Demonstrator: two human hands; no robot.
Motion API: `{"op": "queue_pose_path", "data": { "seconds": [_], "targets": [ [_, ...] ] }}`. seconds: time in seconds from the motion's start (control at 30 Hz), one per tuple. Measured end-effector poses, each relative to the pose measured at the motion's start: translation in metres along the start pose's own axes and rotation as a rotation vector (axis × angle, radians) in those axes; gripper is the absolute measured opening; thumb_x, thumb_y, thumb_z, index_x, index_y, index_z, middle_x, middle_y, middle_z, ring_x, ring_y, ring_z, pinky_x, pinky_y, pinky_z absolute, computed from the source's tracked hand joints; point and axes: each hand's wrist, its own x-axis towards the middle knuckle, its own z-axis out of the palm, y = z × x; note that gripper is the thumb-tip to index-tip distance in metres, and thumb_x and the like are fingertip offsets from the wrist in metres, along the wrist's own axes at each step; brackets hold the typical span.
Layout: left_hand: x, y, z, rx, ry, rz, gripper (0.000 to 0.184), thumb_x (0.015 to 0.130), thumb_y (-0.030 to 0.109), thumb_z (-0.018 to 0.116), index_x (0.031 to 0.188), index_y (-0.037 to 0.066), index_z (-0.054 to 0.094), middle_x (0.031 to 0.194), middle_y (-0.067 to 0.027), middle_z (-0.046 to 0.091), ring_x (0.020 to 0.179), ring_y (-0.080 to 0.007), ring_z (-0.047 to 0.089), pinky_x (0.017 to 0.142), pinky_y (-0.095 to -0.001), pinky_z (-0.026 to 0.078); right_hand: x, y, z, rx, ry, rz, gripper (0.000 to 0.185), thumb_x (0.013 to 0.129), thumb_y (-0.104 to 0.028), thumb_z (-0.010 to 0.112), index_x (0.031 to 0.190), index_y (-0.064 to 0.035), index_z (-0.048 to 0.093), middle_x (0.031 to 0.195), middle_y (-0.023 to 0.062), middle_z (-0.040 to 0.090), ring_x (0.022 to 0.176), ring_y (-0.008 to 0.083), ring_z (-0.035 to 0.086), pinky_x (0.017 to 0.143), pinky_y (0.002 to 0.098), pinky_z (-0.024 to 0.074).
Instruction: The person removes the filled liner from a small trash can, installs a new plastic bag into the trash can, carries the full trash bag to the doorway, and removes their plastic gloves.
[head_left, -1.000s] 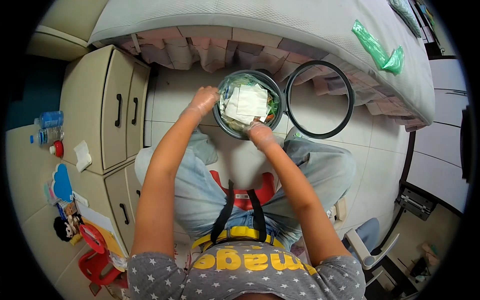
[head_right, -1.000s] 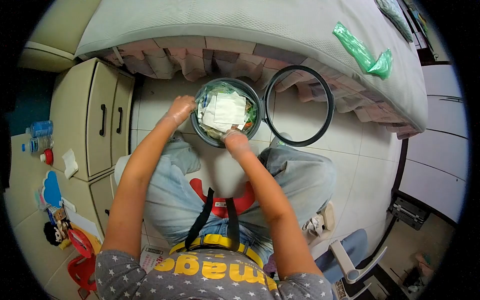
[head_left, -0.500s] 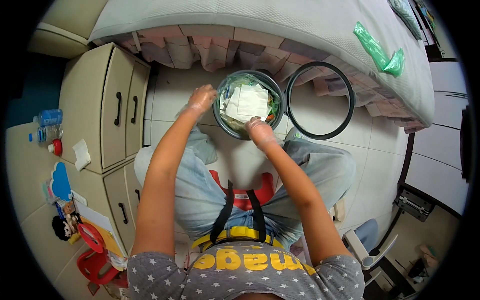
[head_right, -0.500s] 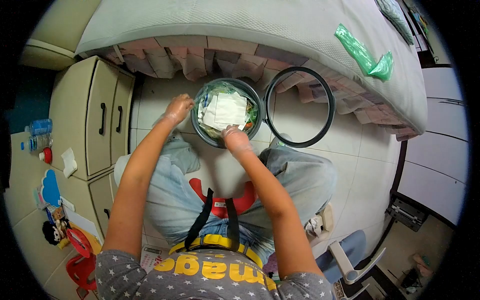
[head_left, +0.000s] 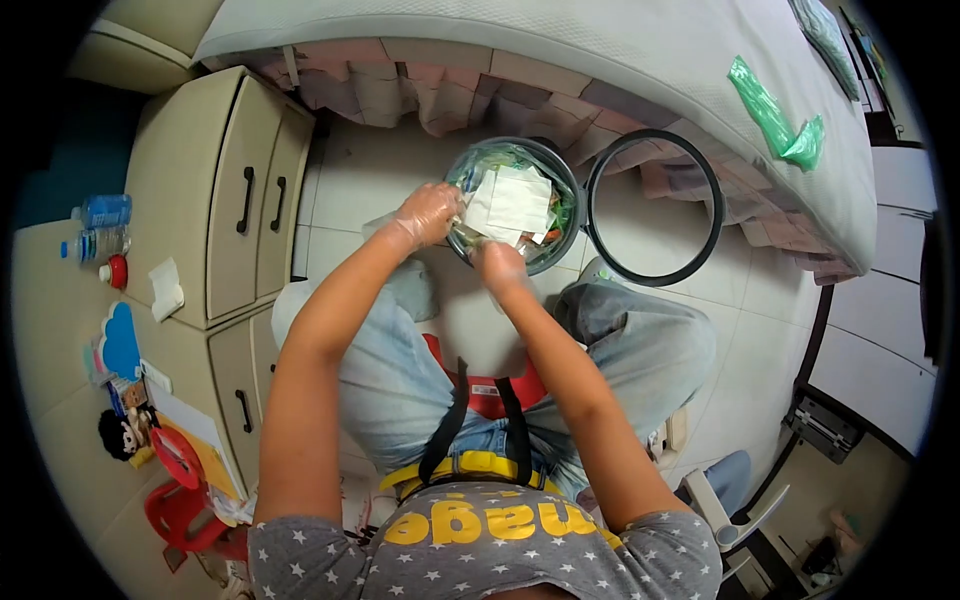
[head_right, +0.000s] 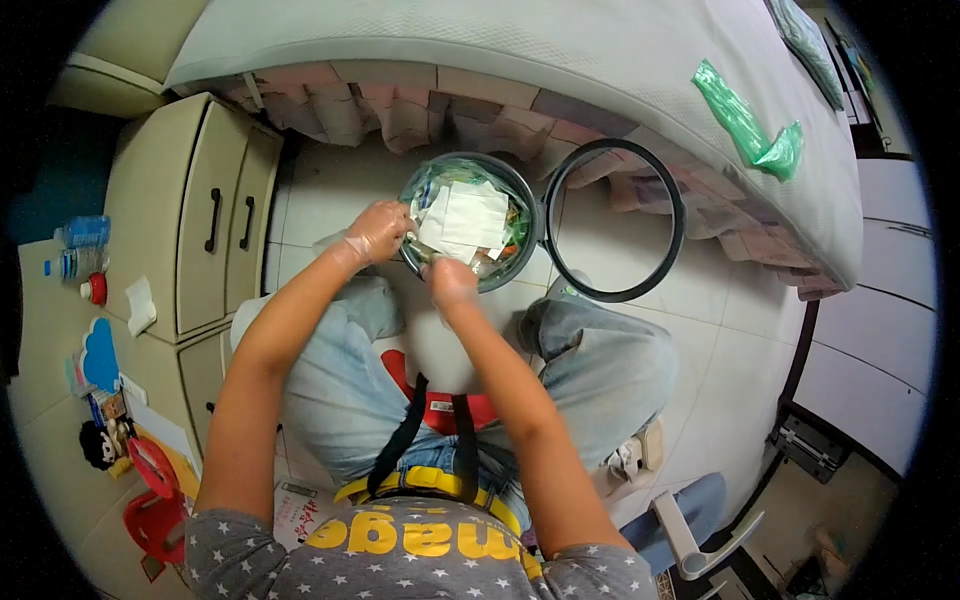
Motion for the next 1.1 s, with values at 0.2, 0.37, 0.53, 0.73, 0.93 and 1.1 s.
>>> {"op": "queue_pose_path", "data": {
  "seconds": [0.2, 0.37, 0.53, 0.73, 0.93, 1.1],
  "targets": [
    [-0.004, -0.003, -0.008, -0.002, 0.042, -0.108, 0.016, 0.066, 0.005, 0.055, 0.079, 0.01, 0.063, 0.081, -0.0083, 0.054, 0.083, -0.027, 0.052, 0.074, -0.0378, 0.042, 0.015, -0.007, 0.012, -0.043, -0.003, 0.056, 0.031, 0.077, -0.031, 0.052, 0.074, -0.0019, 0.061, 0.078, 0.0206, 0.06, 0.076, 0.0364, 0.057, 0.069, 0.0439, 0.0435],
    [-0.005, -0.002, -0.008, -0.065, -0.02, -0.086, 0.016, 0.067, 0.009, 0.058, 0.082, 0.009, 0.063, 0.083, -0.008, 0.055, 0.085, -0.0267, 0.052, 0.075, -0.0372, 0.042, 0.021, 0.005, 0.033, -0.076, 0.122, -0.04, 0.021, 0.076, -0.021, 0.048, 0.067, -0.0039, 0.058, 0.072, 0.0178, 0.06, 0.069, 0.034, 0.058, 0.06, 0.0434, 0.0451],
    [-0.009, 0.009, -0.001, -0.053, -0.133, 0.054, 0.02, 0.066, 0.018, 0.063, 0.084, 0.009, 0.061, 0.083, -0.0077, 0.054, 0.083, -0.0255, 0.053, 0.073, -0.0369, 0.042, 0.01, -0.001, 0.021, -0.145, 0.168, -0.087, 0.015, 0.079, -0.017, 0.044, 0.075, -0.0062, 0.053, 0.067, 0.0145, 0.059, 0.063, 0.0323, 0.058, 0.055, 0.043, 0.0444],
    [-0.01, 0.012, 0.033, 0.256, -0.158, 0.131, 0.006, 0.066, 0.017, 0.058, 0.068, 0.012, 0.057, 0.076, -0.0047, 0.054, 0.078, -0.0208, 0.053, 0.067, -0.035, 0.042, -0.007, 0.006, 0.018, -0.187, 0.155, -0.164, 0.011, 0.08, -0.017, 0.042, 0.079, -0.0076, 0.047, 0.066, 0.0127, 0.059, 0.061, 0.0314, 0.058, 0.053, 0.0425, 0.0436],
    [-0.014, 0.007, 0.028, 0.134, -0.036, 0.114, 0.003, 0.066, 0.015, 0.056, 0.065, 0.013, 0.055, 0.074, -0.0013, 0.053, 0.077, -0.0192, 0.052, 0.066, -0.034, 0.041, -0.033, 0.006, -0.007, -0.101, 0.166, -0.035, 0.015, 0.077, -0.018, 0.053, 0.088, -0.008, 0.051, 0.081, 0.0129, 0.058, 0.069, 0.0302, 0.058, 0.058, 0.0409, 0.0458],
    [-0.014, 0.007, 0.026, -0.006, -0.006, 0.053, 0.005, 0.069, 0.015, 0.058, 0.069, 0.01, 0.057, 0.075, -0.0025, 0.053, 0.077, -0.0218, 0.051, 0.068, -0.0351, 0.041, -0.046, 0.021, -0.025, -0.124, 0.235, -0.033, 0.034, 0.073, -0.033, 0.061, 0.094, -0.0079, 0.053, 0.093, 0.0117, 0.054, 0.08, 0.0286, 0.056, 0.065, 0.0387, 0.0458]
  ]
}}
